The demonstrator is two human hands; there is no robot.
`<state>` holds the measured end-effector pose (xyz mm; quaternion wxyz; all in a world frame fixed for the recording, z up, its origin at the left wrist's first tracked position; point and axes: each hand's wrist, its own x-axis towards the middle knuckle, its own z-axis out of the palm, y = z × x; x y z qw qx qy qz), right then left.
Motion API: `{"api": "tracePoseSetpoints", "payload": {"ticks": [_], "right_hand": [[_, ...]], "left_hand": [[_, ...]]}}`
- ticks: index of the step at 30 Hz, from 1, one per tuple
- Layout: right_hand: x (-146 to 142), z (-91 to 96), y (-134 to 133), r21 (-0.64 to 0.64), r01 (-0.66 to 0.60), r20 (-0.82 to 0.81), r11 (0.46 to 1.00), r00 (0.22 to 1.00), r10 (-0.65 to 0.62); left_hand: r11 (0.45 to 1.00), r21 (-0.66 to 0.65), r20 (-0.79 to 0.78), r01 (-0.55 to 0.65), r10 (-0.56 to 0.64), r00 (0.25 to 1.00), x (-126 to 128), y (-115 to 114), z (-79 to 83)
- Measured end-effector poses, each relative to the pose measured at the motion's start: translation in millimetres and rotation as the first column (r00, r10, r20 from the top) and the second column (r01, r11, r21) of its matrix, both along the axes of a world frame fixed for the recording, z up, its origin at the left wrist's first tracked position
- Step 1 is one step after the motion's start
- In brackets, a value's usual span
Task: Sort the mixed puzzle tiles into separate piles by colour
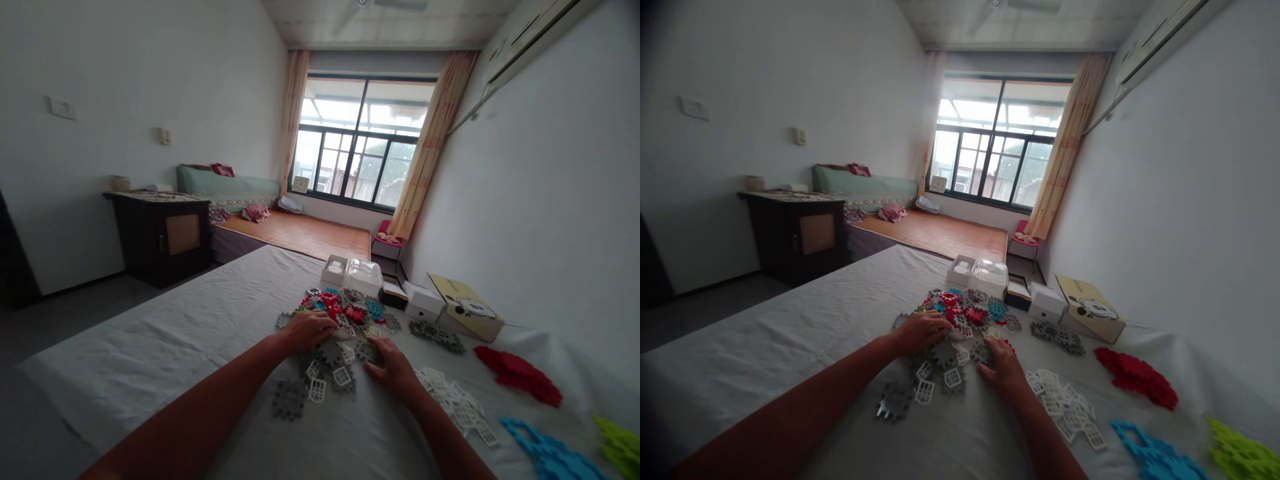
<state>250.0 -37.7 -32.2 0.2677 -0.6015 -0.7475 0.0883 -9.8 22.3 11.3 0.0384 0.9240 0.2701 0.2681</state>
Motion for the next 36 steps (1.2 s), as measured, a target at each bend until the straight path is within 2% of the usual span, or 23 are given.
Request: {"api": "tracePoseSetpoints", "payload": {"ticks": [4, 11, 15, 18, 22, 25, 28, 31, 34, 36], "right_hand": [[2, 7.3, -3, -0.019, 0.006, -0.031, 1.000, 1.000, -0.007], [6, 9.2, -3, -0.060, -0.019, -0.020, 0.998, 1.000, 0.018], [7, 4.7, -3, -0.062, -0.045, -0.018, 0.997, 0.999, 0.044], [9, 10.3, -3, -0.051, -0.056, -0.040, 0.997, 0.998, 0.054], [23, 29.0, -3, -0.060, 0.060, -0.112, 0.996, 0.991, -0.066], [51, 36.0, 0, -0.046, 0.184, -0.126, 0.982, 0.974, -0.188], [91, 28.7, 6, 0.025, 0.321, -0.093, 0.947, 0.944, -0.317], [128, 14.5, 13, 0.049, 0.493, -0.120, 0.869, 0.867, -0.484], [149, 3.1, 19, 0.072, 0.645, -0.201, 0.761, 0.757, -0.622], [152, -1.8, 21, 0.146, 0.673, -0.188, 0.725, 0.738, -0.648]], "left_hand": [[1.000, 0.009, 0.060, -0.012, 0.011, 0.998, 0, 1, -0.9], [0.983, -0.065, 0.044, 0.169, -0.166, 0.985, 0, -3, -2.8], [0.978, -0.103, 0.039, 0.180, -0.177, 0.983, 1, -7, 0.0], [0.977, -0.123, 0.013, 0.173, -0.172, 0.985, 2, -7, 1.4], [0.974, -0.136, -0.002, 0.179, -0.181, 0.983, 3, -5, 0.4], [0.973, -0.132, 0.005, 0.191, -0.192, 0.981, 3, -3, -0.9], [0.975, -0.112, -0.003, 0.191, -0.193, 0.981, 4, -2, -1.1], [0.977, -0.096, -0.004, 0.188, -0.189, 0.982, 4, -2, -0.9], [0.978, -0.089, 0.001, 0.190, -0.191, 0.982, 4, -2, -2.1], [0.976, -0.087, 0.005, 0.199, -0.199, 0.980, 4, -1, -3.4]]}}
